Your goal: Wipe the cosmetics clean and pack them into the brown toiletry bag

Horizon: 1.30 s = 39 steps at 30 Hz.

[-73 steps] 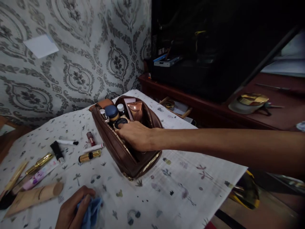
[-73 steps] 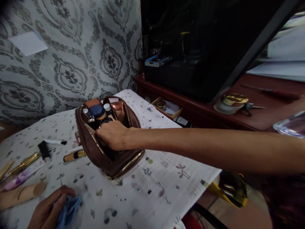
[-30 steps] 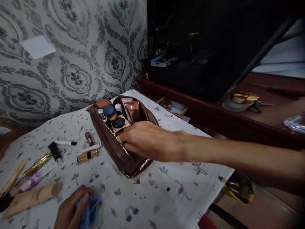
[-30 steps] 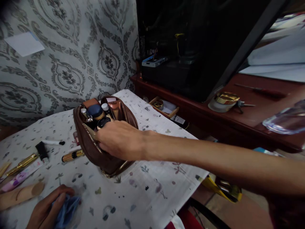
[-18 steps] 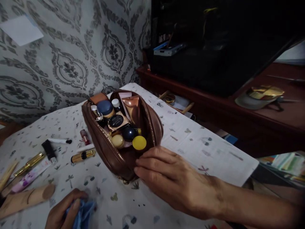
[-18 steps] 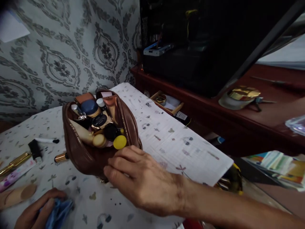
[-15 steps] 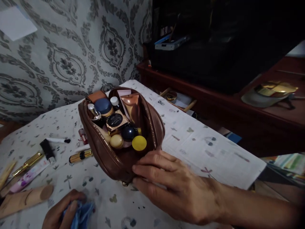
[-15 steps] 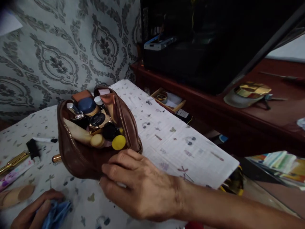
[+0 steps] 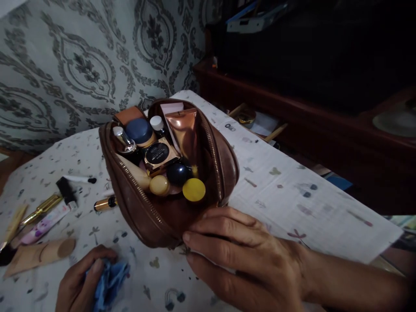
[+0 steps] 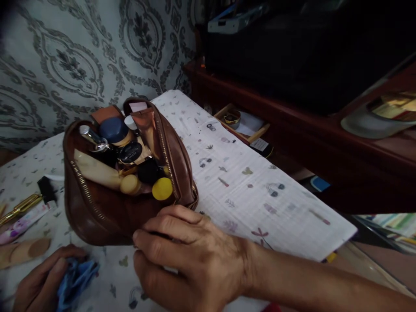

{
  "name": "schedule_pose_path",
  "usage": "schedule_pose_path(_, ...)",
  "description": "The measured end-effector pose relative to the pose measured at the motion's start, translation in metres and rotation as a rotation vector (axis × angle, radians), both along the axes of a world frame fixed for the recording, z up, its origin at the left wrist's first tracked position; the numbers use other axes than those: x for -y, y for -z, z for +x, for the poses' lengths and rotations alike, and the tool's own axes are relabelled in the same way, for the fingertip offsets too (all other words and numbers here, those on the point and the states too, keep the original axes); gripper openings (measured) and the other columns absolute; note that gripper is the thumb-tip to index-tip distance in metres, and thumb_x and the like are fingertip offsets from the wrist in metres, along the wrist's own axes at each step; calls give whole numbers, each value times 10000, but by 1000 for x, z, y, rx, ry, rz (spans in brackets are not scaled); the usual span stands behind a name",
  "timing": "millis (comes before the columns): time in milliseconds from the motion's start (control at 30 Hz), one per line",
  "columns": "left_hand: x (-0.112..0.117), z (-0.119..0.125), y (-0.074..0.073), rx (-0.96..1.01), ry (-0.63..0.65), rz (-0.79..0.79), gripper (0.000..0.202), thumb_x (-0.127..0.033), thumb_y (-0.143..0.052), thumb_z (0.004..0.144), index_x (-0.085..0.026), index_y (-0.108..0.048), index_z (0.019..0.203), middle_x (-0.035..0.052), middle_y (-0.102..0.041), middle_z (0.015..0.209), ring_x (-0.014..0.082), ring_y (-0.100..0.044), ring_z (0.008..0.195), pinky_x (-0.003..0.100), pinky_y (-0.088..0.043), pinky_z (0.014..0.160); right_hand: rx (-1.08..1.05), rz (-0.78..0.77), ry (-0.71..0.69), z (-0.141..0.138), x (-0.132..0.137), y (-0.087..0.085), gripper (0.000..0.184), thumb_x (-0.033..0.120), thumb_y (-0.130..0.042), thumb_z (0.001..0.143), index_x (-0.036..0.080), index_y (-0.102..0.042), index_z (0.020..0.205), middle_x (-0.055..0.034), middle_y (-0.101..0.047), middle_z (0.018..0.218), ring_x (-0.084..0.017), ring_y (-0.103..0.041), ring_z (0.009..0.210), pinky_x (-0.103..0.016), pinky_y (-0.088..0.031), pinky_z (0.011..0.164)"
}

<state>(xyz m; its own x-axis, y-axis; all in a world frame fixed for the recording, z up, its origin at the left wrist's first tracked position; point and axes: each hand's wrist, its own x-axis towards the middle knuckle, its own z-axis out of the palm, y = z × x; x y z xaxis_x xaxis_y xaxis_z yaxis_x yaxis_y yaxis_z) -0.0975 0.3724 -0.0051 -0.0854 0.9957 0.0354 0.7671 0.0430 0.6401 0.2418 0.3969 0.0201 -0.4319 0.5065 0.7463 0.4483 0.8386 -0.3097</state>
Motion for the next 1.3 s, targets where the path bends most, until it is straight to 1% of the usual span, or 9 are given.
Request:
schedule_pose_path(133, -4, 1, -1, 11, 117, 25, 437, -585, -500, 905, -221, -705, 774, 18, -710, 756, 198, -656, 715, 251, -516, 623, 10, 62, -59, 4, -2, -2, 99, 112, -603, 900, 127, -694, 938, -73, -748, 1057, -171, -660, 1046, -317, -559, 951)
schedule_pose_path(300, -7, 2, -2, 71, 232, 8, 403, -489, -454, 963, -199, -657, 772, -2, -631, 673, 150, -588, 613, 230, -444, 570, 91, 92, -33, 2, -4, -5, 161, 102, -570, 916, 155, -672, 1028, -87, -742, 1069, -198, -663, 1055, -366, -573, 932)
schedule_pose_path(400, -8, 5, -3, 102, 236, 16, 399, -471, -447, 976, -193, -639, 765, -13, -606, 658, 129, -554, 591, 224, -413, 576, 96, 109, -2, -2, -5, -9, 183, 90, -559, 916, 178, -658, 1043, -88, -735, 1059, -208, -669, 1041, -370, -589, 886)
schedule_pose_path(500, -7, 7, -2, 139, 257, 25, 398, -459, -432, 988, -187, -635, 780, -8, -613, 684, 131, -563, 633, 227, -411, 618, 74, 137, 14, -7, -6, -12, 177, 86, -557, 920, 175, -642, 1047, -97, -723, 1050, -205, -670, 1017, -356, -591, 858)
schedule_pose_path(767, -5, 7, 0, 170, 290, 64, 428, -473, -407, 998, -173, -606, 768, -6, -554, 665, 127, -510, 621, 240, -381, 608, 9, 192, 53, -26, 3, -13, 185, 50, -590, 893, 159, -652, 1029, -112, -673, 1119, -220, -637, 1072, -366, -550, 907)
schedule_pose_path(900, -5, 8, -1, 159, 334, 118, 427, -457, -395, 1004, -180, -573, 732, -4, -542, 673, 130, -516, 641, 246, -383, 626, -6, 214, -20, -40, 10, -14, 213, 33, -589, 881, 154, -659, 1042, -111, -687, 1105, -223, -644, 1063, -362, -556, 906)
schedule_pose_path(1033, -5, 5, 0, 108, 382, 197, 392, -417, -400, 1008, -189, -540, 722, -14, -517, 669, 122, -508, 633, 240, -384, 621, 14, 197, -141, -67, 11, -10, 217, 49, -566, 892, 151, -663, 1058, -102, -713, 1054, -220, -652, 1042, -343, -582, 862)
schedule_pose_path(1133, -5, -3, -3, 15, 350, 266, 357, -383, -394, 1014, -194, -547, 753, -8, -555, 698, 121, -544, 653, 231, -413, 636, 20, 142, -225, -93, 8, -4, 193, 63, -527, 914, 145, -651, 1036, -107, -711, 1020, -210, -649, 977, -337, -596, 803)
schedule_pose_path(1300, -11, -35, -9, -285, 91, 411, 337, -340, -361, 1013, -204, -573, 789, 20, -612, 749, 159, -590, 721, 270, -456, 699, 83, -19, -347, -134, 5, 4, 166, 80, -494, 925, 158, -638, 950, -97, -697, 981, -210, -638, 913, -333, -595, 712)
